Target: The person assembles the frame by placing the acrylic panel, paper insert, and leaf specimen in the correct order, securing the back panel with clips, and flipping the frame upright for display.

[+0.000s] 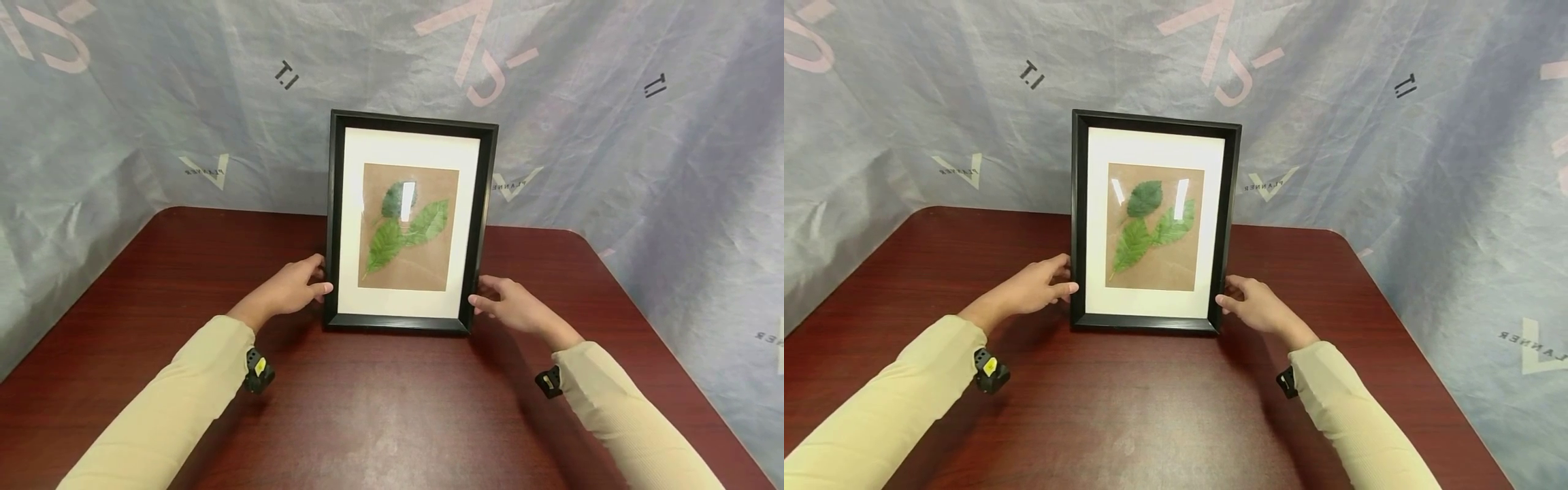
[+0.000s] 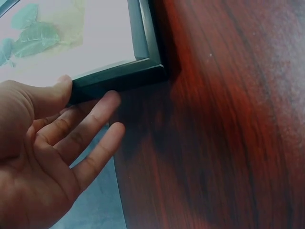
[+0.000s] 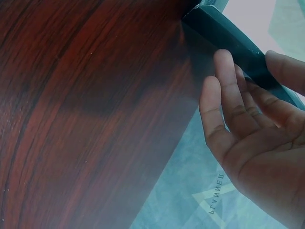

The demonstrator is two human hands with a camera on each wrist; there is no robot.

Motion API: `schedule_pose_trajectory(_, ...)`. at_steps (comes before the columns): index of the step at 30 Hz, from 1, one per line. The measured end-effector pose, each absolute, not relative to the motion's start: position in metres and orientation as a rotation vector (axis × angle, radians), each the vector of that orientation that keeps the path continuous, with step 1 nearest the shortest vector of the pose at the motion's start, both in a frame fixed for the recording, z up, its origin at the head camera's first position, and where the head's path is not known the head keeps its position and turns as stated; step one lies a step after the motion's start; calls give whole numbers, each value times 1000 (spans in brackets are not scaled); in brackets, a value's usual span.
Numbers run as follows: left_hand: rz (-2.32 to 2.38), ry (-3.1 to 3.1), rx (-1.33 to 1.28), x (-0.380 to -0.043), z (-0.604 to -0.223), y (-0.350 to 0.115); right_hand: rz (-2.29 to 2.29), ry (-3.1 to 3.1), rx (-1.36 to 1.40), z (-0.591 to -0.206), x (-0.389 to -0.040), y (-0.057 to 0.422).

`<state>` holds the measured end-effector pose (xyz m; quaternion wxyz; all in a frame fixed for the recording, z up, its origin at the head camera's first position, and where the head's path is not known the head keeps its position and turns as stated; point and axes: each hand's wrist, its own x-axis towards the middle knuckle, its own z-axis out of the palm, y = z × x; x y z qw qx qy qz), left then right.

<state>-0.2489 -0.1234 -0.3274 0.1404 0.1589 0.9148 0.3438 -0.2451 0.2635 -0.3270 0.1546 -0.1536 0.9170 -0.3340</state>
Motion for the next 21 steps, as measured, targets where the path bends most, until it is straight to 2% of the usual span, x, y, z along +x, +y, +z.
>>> schedule_pose_trajectory(21, 986, 2652, 402, -254, -326, -120, -975, 2664, -408, -333, -253, 261)
